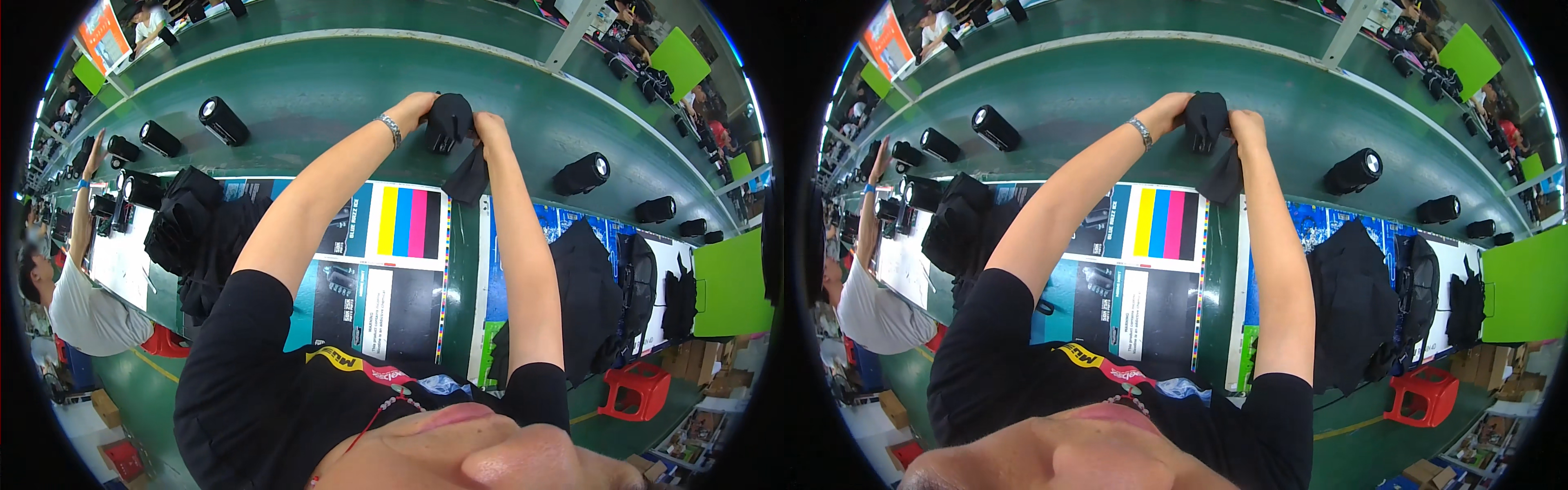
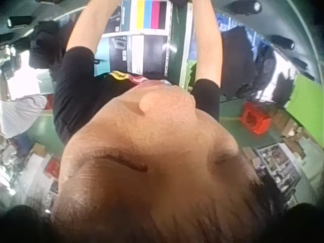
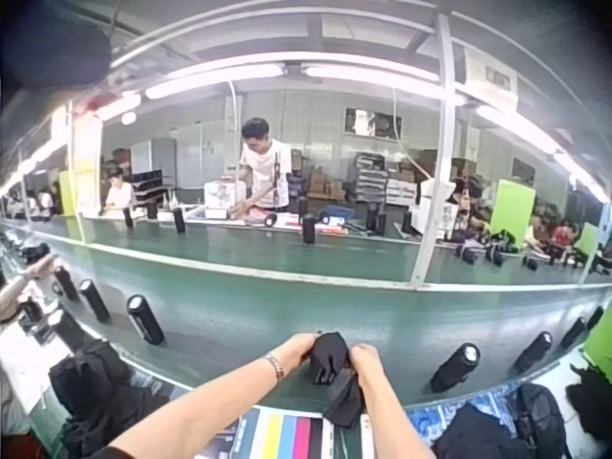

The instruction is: The person assembles pieces of audio equipment by hand, fitting black fabric covers onto cylindrical speaker units and sliding components together at a workstation.

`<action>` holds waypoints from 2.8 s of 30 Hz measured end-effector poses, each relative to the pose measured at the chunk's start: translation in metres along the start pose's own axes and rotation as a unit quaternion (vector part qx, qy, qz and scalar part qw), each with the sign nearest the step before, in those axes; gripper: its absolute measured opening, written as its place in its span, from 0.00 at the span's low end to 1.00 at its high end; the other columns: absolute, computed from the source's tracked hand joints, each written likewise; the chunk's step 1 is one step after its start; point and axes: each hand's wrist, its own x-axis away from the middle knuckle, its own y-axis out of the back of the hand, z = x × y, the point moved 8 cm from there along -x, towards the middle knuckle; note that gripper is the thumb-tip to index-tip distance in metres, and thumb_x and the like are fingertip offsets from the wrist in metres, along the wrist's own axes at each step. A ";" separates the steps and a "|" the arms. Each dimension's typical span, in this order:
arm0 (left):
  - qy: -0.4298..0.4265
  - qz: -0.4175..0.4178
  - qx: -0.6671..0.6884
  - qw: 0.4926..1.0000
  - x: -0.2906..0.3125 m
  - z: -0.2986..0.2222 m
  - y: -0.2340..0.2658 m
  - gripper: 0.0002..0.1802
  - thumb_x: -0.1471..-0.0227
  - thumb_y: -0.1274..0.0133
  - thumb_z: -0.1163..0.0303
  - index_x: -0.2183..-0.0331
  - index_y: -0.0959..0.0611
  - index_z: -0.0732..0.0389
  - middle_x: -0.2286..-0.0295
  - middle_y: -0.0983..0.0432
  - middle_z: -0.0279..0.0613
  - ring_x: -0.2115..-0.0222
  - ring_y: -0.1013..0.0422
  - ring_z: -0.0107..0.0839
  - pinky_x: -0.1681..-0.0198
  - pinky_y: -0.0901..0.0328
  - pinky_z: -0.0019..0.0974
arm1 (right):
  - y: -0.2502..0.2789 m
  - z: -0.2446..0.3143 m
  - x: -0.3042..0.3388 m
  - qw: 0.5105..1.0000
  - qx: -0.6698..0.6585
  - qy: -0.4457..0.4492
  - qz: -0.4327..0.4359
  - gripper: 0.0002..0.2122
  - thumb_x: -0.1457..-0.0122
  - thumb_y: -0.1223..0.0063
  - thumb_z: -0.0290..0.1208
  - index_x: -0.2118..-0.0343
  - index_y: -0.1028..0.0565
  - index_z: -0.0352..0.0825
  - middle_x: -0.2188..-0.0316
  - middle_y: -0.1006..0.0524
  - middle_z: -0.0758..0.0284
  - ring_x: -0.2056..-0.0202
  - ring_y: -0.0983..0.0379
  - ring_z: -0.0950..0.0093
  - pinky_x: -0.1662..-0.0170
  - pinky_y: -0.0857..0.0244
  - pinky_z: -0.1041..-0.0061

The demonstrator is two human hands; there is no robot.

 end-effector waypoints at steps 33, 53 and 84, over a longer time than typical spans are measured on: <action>-0.155 0.049 0.418 0.894 0.093 -0.036 -0.014 0.29 0.42 0.69 0.53 0.57 0.26 0.69 0.56 0.27 0.52 0.53 0.33 0.43 0.45 0.40 0.47 | -0.032 -0.006 0.116 0.904 -0.408 -0.104 0.074 0.23 0.45 0.46 0.52 0.65 0.27 0.31 0.74 0.27 0.67 0.79 0.32 0.80 0.85 0.50 0.83; -0.361 -0.022 -0.462 0.810 0.089 -0.088 -0.039 0.19 0.48 0.45 0.61 0.60 0.19 0.65 0.65 0.22 0.44 0.65 0.28 0.26 0.62 0.34 0.28 | -0.019 0.051 0.111 0.921 0.234 0.269 -0.156 0.37 0.50 0.42 0.52 0.44 0.41 0.30 0.53 0.33 0.50 0.49 0.37 0.52 0.52 0.37 0.58; -0.139 -0.021 0.081 0.987 0.023 -0.043 -0.049 0.26 0.42 0.56 0.48 0.60 0.21 0.63 0.62 0.23 0.42 0.64 0.28 0.29 0.58 0.34 0.32 | 0.078 -0.011 -0.003 0.981 -0.132 0.075 -0.124 0.14 0.40 0.52 0.36 0.65 0.24 0.27 0.73 0.21 0.61 0.77 0.28 0.77 0.73 0.37 0.77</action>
